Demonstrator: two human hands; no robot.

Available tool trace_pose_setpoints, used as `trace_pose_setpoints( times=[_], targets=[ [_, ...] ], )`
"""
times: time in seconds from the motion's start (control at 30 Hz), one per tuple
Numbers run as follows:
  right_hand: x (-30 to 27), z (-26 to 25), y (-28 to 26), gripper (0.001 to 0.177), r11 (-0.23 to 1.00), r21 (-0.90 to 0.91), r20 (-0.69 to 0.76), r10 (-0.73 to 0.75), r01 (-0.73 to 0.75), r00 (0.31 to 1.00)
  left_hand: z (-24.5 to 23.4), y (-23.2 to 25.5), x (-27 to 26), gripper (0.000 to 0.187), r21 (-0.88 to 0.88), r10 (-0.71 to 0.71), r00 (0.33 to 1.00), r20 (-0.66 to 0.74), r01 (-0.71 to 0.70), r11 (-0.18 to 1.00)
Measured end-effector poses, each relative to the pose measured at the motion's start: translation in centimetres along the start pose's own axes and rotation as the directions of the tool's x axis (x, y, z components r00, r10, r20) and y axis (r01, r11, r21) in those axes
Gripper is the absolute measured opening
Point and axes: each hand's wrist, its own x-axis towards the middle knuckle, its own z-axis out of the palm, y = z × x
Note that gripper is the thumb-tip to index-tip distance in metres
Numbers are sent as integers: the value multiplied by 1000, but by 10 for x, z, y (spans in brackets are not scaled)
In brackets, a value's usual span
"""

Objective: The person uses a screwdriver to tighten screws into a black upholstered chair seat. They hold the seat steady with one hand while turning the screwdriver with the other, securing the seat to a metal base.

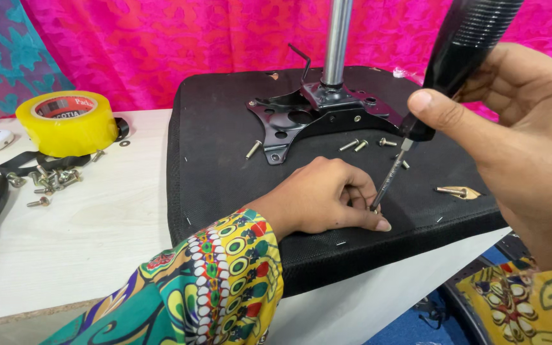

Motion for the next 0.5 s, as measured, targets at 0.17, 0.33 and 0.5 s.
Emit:
trace_pose_setpoints(
  times=[0.17,0.33,0.5],
  targets=[
    [-1,4,5,35,987,161,-26,-10,14,1000,2,2,-1,41,45,12,1000,-16,-11,999],
    [-2,4,9,39,967,252,-62,-3,18,998,3,3,0,44,73,1,1000,-26,1,997],
    [1,0,8,35,968,-126,-4,-217,215,976,3,3,0,46,81,-1,1000,-31,4,997]
  ],
)
